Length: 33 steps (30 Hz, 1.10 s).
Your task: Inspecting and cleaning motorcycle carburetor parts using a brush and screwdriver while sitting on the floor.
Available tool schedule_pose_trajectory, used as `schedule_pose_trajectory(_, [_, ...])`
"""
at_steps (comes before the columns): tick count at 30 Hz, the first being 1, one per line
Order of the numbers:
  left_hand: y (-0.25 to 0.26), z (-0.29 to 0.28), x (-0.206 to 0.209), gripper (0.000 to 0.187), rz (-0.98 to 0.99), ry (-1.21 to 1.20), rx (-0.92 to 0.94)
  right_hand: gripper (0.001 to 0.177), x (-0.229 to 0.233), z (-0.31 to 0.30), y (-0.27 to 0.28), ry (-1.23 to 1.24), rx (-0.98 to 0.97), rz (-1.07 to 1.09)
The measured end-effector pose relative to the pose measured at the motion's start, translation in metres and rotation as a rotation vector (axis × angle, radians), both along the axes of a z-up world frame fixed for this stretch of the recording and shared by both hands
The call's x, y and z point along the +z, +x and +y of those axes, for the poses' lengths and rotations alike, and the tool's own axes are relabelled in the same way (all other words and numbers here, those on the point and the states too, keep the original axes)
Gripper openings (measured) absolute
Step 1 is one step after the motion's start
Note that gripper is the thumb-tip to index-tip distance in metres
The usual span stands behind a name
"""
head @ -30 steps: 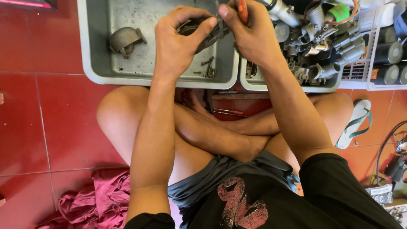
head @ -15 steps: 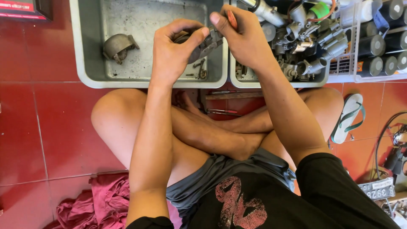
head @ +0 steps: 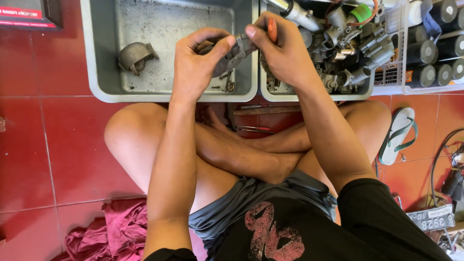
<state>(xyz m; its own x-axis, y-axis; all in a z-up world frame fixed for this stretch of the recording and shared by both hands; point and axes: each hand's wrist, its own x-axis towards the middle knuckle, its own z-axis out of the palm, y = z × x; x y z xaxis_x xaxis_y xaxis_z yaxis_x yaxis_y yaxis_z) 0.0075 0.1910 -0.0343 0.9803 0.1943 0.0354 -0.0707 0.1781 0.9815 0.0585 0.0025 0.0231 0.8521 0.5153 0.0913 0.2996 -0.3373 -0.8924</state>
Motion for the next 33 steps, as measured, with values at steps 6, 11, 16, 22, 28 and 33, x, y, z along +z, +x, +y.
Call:
schedule_pose_trajectory(6, [-0.002,0.001,0.005,0.017,-0.044,-0.007,-0.004,0.038,0.0,0.007,-0.001,-0.111,-0.035,-0.041])
schedule_pose_trajectory(11, [-0.003,0.003,0.005,0.018,-0.016,-0.069,-0.01,0.006,0.009,0.008,-0.004,-0.004,0.075,-0.019])
schedule_pose_trajectory(16, [-0.003,0.002,0.005,0.018,-0.015,-0.017,-0.006,0.011,0.007,0.008,0.0,0.021,0.092,0.012])
schedule_pose_trajectory(22, [-0.005,0.002,0.01,0.017,-0.006,-0.022,-0.039,0.033,0.006,0.011,-0.005,-0.169,-0.032,-0.163])
schedule_pose_trajectory(28, [-0.004,0.001,0.007,0.021,-0.035,-0.029,-0.025,0.01,0.01,0.003,0.0,0.063,0.081,0.071])
schedule_pose_trajectory(33, [-0.004,0.0,0.008,0.019,-0.03,0.01,-0.017,0.038,0.002,0.006,0.0,-0.109,-0.047,-0.002])
